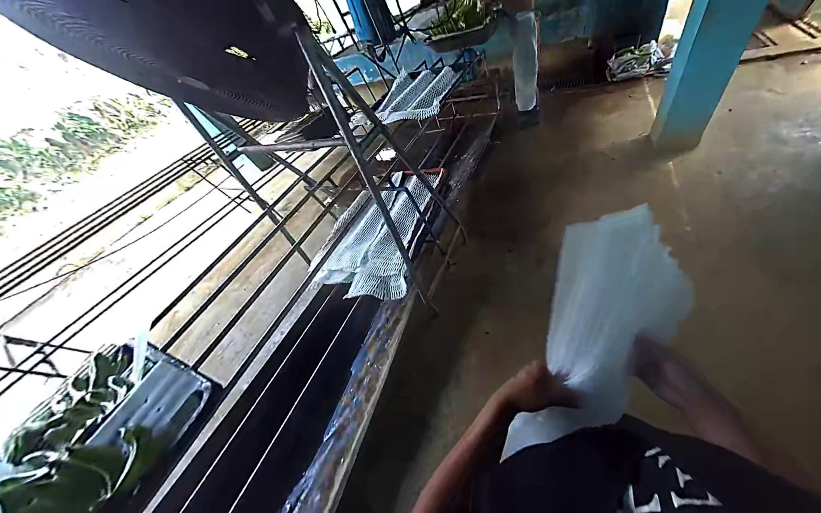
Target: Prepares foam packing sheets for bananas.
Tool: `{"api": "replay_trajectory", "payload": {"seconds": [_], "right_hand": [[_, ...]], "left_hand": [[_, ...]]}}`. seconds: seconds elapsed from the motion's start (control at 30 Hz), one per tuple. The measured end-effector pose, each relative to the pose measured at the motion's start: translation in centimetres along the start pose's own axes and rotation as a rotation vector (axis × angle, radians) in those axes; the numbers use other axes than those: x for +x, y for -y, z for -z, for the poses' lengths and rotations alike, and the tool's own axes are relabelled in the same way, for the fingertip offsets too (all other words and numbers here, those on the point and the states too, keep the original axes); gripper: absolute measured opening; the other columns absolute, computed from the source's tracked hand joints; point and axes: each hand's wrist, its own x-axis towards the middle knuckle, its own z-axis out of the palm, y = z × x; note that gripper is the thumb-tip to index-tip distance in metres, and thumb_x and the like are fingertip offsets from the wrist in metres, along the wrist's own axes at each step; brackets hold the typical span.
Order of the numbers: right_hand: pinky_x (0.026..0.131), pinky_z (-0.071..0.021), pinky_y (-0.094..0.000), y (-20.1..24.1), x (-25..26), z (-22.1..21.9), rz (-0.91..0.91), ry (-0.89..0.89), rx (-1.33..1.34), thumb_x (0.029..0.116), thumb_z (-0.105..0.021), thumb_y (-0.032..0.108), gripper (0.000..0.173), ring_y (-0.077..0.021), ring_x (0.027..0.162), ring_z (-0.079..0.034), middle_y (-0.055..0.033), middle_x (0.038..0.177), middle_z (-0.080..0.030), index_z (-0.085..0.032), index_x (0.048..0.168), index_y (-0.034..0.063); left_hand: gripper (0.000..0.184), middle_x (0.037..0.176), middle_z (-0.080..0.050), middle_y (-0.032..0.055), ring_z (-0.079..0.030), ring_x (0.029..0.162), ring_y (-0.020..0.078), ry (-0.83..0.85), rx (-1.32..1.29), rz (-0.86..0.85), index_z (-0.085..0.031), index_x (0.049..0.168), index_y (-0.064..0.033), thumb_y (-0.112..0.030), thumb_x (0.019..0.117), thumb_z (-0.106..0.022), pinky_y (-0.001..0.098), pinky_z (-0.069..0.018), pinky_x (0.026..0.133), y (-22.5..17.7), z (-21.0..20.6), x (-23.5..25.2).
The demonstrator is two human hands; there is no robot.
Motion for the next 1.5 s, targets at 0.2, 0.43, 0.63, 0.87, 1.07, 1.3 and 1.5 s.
{"api": "replay_trajectory", "payload": {"seconds": [0.2, 0.43, 0.63, 0.87, 1.07, 1.3, 1.5], "right_hand": [[0.080, -0.0620, -0.0353, 1.2, 8.5, -0.7, -0.081, -0.015, 0.064, 0.1096, -0.036, 0.028, 0.029, -0.0143, 0.092, -0.072, -0.0037, 0.101, -0.071, -0.050, 0.126, 0.0098], [0.077, -0.0625, -0.0278, 6.1, 24.0, -6.5, -0.091, 0.309, 0.041, 0.0609, -0.095, 0.036, 0.044, -0.0069, 0.082, -0.073, 0.0038, 0.086, -0.077, -0.071, 0.095, 0.0207], [0.077, -0.0633, -0.0314, 12.7, 40.7, -14.6, -0.142, 0.369, -0.008, 0.0555, -0.098, 0.031, 0.058, -0.0098, 0.082, -0.074, 0.0013, 0.088, -0.076, -0.067, 0.102, 0.0154], [0.079, -0.0630, -0.0340, 16.4, 53.0, -23.4, -0.230, 0.500, -0.071, 0.0595, -0.093, 0.016, 0.051, -0.0121, 0.085, -0.074, -0.0008, 0.091, -0.076, -0.066, 0.103, 0.0143], [0.088, -0.0611, -0.0317, 15.6, 62.4, -28.6, -0.074, 0.728, 0.062, 0.0720, -0.088, 0.017, 0.036, -0.0083, 0.095, -0.073, 0.0036, 0.101, -0.078, -0.076, 0.105, 0.0212], [0.080, -0.0635, -0.0302, 20.8, 72.6, -37.4, 0.109, 0.499, -0.086, 0.0677, -0.091, 0.021, 0.041, -0.0069, 0.087, -0.073, 0.0061, 0.094, -0.077, -0.071, 0.104, 0.0209], [0.078, -0.0640, -0.0310, 22.0, 78.4, -42.1, 0.116, 0.314, -0.020, 0.0640, -0.094, 0.018, 0.045, -0.0084, 0.083, -0.074, 0.0040, 0.091, -0.077, -0.070, 0.102, 0.0186]], "left_hand": [[0.050, 0.107, -0.070, 0.0174, -0.069, 0.100, 0.0186, -0.025, -0.052, -0.052, -0.061, 0.122, 0.0086, -0.012, 0.0815, -0.083, 0.0393, -0.0547, 0.095, 1.3, 6.8, 8.5], [0.041, 0.099, -0.072, 0.0089, -0.069, 0.092, 0.0096, -0.126, -0.164, 0.014, -0.064, 0.114, 0.0062, -0.007, 0.0796, -0.082, 0.0328, -0.0571, 0.090, 3.0, 19.5, 19.5], [0.040, 0.097, -0.074, 0.0064, -0.072, 0.089, 0.0106, -0.352, -0.352, 0.089, -0.062, 0.115, 0.0032, -0.002, 0.0784, -0.079, 0.0333, -0.0601, 0.087, 1.4, 30.6, 28.7], [0.046, 0.099, -0.074, 0.0068, -0.072, 0.091, 0.0101, -0.605, -0.382, 0.123, -0.061, 0.117, 0.0042, -0.001, 0.0758, -0.080, 0.0314, -0.0604, 0.088, 3.2, 40.4, 34.3], [0.055, 0.104, -0.072, 0.0089, -0.070, 0.095, 0.0093, -0.628, -0.274, 0.140, -0.058, 0.121, 0.0062, -0.003, 0.0735, -0.083, 0.0306, -0.0588, 0.090, 4.8, 53.0, 40.9], [0.051, 0.105, -0.071, 0.0101, -0.069, 0.096, 0.0097, -0.428, -0.287, -0.005, -0.058, 0.120, 0.0085, 0.000, 0.0749, -0.080, 0.0302, -0.0578, 0.091, 4.9, 68.2, 51.1], [0.055, 0.108, -0.069, 0.0136, -0.068, 0.099, 0.0111, -0.308, -0.240, 0.041, -0.056, 0.124, 0.0099, -0.001, 0.0754, -0.080, 0.0306, -0.0563, 0.093, 4.8, 75.5, 56.3]]}}
